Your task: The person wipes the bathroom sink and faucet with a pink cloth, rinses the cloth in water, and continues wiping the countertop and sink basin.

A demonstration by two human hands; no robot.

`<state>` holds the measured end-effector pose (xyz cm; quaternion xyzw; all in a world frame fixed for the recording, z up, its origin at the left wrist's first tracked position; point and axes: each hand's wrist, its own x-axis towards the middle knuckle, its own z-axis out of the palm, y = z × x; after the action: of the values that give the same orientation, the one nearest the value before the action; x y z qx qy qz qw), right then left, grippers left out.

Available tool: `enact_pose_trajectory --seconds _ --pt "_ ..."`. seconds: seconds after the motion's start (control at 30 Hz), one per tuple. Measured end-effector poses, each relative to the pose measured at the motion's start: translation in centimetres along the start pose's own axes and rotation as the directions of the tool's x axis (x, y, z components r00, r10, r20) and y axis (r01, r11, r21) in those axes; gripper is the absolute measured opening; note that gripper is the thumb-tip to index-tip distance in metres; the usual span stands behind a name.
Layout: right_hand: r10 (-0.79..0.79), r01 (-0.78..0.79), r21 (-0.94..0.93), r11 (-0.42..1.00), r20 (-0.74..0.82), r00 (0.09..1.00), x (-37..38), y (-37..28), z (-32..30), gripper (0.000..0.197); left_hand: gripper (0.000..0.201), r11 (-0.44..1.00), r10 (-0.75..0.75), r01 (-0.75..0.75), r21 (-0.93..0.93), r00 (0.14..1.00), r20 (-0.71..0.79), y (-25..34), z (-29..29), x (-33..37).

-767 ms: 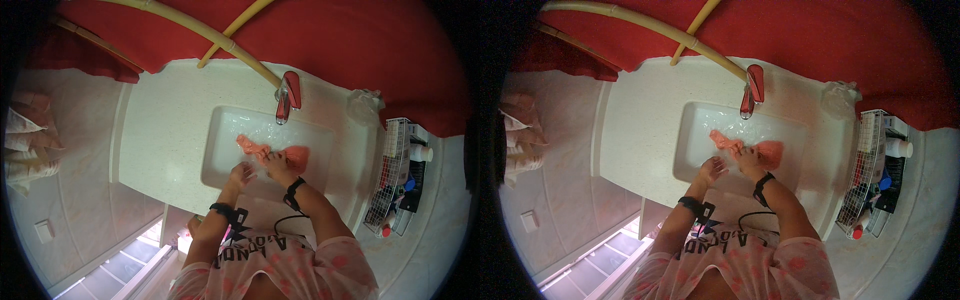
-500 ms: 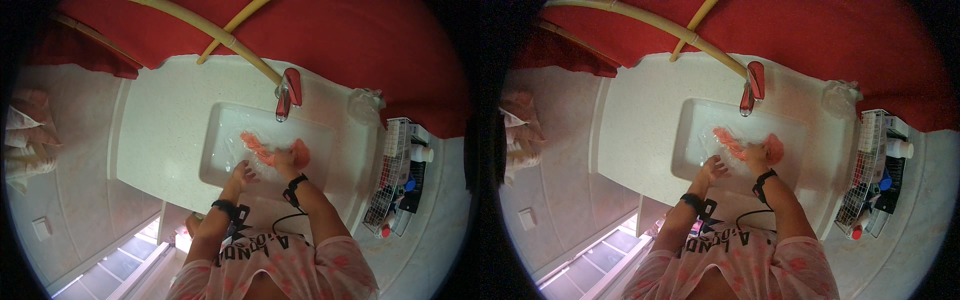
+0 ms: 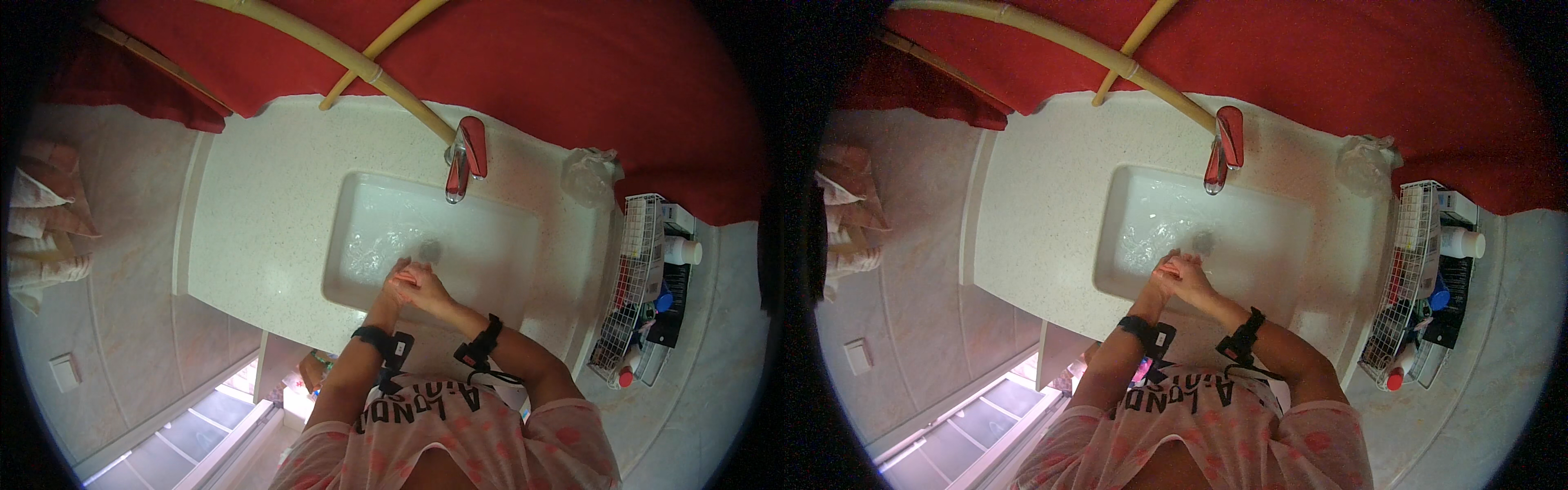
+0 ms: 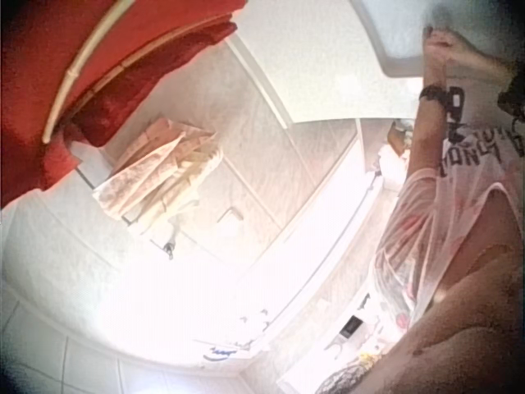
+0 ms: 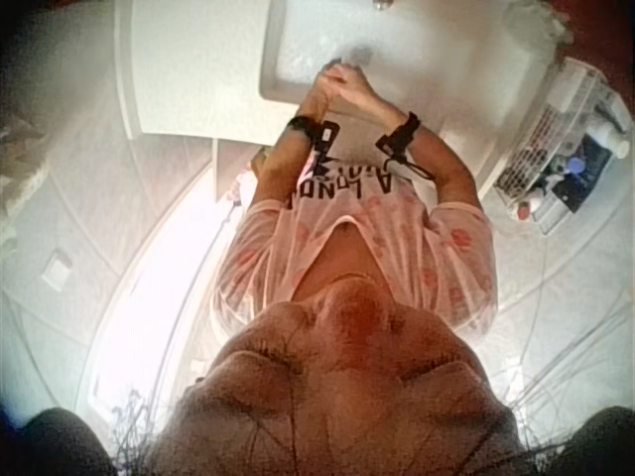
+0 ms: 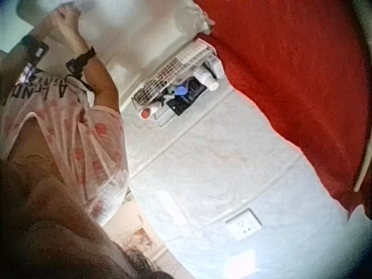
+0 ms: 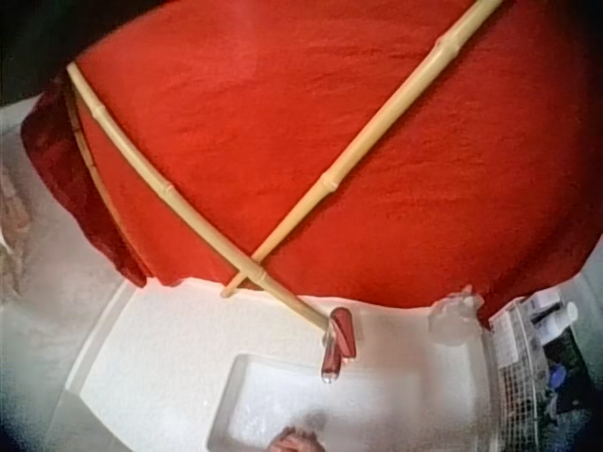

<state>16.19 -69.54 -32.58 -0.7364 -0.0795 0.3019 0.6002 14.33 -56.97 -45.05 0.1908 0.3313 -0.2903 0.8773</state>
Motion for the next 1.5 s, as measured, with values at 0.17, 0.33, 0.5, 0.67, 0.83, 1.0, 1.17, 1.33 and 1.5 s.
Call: enact_pose_trajectory --seconds 0.17,0.33,0.5,0.67,0.83,1.0,1.17,1.33,1.5 --pt "-0.184 0.091 -0.344 0.935 -0.247 0.951 0.5 -1.1 1.2 0.031 0.041 0.999 -0.041 0.039 -0.021 0.993 -0.107 0.4 3.1 -1.0" --pt "-0.044 -0.111 -0.334 0.936 -0.422 0.905 3.2 3.3 -1.2 0.038 0.038 0.997 0.068 -0.075 -0.015 0.962 -0.265 0.1 7.7 -2.4" --pt "0.388 -0.437 0.005 0.9 -0.468 0.794 5.0 10.6 -7.3 0.038 0.032 0.958 0.279 -0.26 0.119 0.941 -0.192 1.5 6.5 -0.5" --pt "0.274 -0.4 -0.054 0.915 -0.646 0.713 3.2 13.2 -8.3 0.039 0.063 0.942 0.306 -0.141 0.304 0.73 -0.611 1.7 9.6 -2.7" --pt "0.206 -0.272 -0.276 0.922 -0.246 0.947 3.2 8.7 -3.5 0.045 0.079 0.95 0.312 -0.31 0.045 0.92 -0.237 2.4 -2.4 -0.7" --pt "0.413 -0.66 -0.273 0.7 -0.599 0.686 1.8 12.6 -9.5 0.032 0.048 0.972 0.142 -0.037 0.231 0.879 -0.456 0.2 7.0 -0.9" --pt "0.465 -0.446 0.52 0.728 0.101 0.879 0.7 5.8 -3.6 0.026 0.041 0.975 -0.08 0.155 0.161 0.914 -0.397 1.4 8.6 -4.6" --pt "0.299 -0.372 0.371 0.851 0.24 0.924 0.2 2.3 -0.6 0.034 0.038 0.944 0.311 -0.317 -0.089 0.947 -0.075 0.5 3.8 -2.5" --pt "-0.039 0.038 -0.039 0.999 -0.017 0.999 -1.3 -0.9 1.3 0.036 0.031 0.992 0.118 -0.123 -0.019 0.978 -0.175 0.0 0.3 -1.6"
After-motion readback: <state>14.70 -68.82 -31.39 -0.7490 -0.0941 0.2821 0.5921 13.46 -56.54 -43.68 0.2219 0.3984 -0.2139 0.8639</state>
